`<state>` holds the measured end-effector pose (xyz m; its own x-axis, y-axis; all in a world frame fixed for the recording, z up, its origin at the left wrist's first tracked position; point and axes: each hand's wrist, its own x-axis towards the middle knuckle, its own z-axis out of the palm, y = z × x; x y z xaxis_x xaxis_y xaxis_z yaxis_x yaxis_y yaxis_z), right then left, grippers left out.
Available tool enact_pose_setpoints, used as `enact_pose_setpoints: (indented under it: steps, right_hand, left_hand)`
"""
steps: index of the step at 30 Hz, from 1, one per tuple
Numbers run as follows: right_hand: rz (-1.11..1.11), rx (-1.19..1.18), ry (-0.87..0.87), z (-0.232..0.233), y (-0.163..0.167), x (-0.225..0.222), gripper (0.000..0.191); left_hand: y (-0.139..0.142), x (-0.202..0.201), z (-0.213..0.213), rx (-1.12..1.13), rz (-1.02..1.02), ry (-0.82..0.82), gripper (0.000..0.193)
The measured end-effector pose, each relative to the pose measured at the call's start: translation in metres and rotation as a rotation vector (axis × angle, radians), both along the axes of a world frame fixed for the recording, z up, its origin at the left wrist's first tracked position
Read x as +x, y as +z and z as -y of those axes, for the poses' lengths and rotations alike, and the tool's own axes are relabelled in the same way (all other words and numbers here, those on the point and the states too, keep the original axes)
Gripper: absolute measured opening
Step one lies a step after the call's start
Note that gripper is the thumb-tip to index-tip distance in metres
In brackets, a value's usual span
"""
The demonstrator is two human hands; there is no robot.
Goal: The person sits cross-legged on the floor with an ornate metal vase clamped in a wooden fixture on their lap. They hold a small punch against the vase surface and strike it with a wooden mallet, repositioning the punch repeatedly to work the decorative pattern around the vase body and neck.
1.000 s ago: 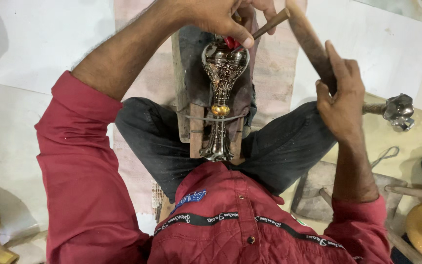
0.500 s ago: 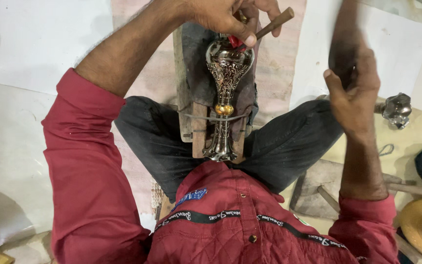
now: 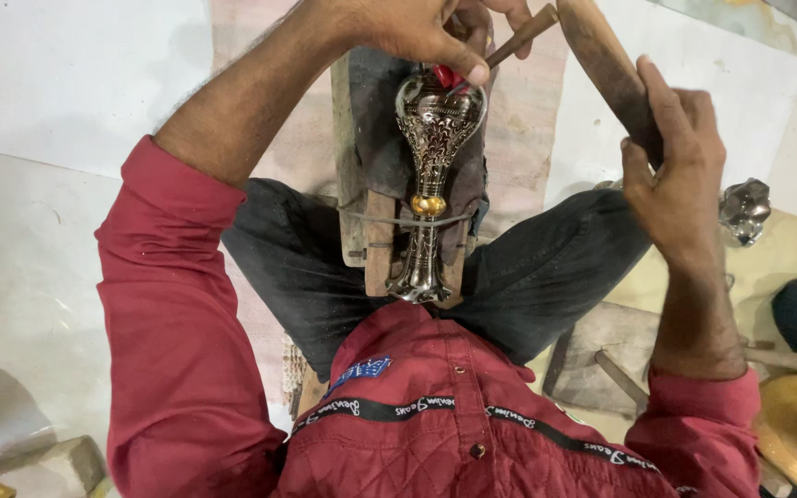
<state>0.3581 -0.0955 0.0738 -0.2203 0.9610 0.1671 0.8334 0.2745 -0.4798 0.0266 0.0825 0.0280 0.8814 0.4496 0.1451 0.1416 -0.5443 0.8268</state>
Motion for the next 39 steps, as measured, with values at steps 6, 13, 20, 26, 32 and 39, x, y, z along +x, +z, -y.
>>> enact_pose_setpoints:
  steps: [6,13,20,26,32,39]
  right_hand:
    - [0.148,-0.098,-0.03,0.009,-0.004,-0.009,0.07]
    - [-0.361,-0.04,0.029,-0.002,0.02,-0.013,0.06]
    - [0.023,0.253,0.072,-0.006,0.034,-0.011,0.069]
    - [0.293,0.302,0.086,-0.006,0.028,-0.005,0.072]
    - [0.377,0.23,0.068,-0.002,0.026,-0.006,0.076]
    - [0.252,-0.1,0.032,0.008,0.026,-0.01,0.071]
  left_hand:
    - [-0.001,-0.009,0.001,-0.001,0.01,0.006,0.057]
    - [0.013,-0.01,0.001,-0.062,0.089,-0.13,0.037]
    - [0.016,-0.009,0.008,-0.071,0.054,-0.073,0.028]
    - [0.009,-0.006,0.008,-0.041,0.066,-0.003,0.044]
    - [-0.002,-0.004,0.003,-0.076,0.055,0.008,0.05]
    - [-0.008,-0.014,0.007,-0.018,0.143,0.014,0.03]
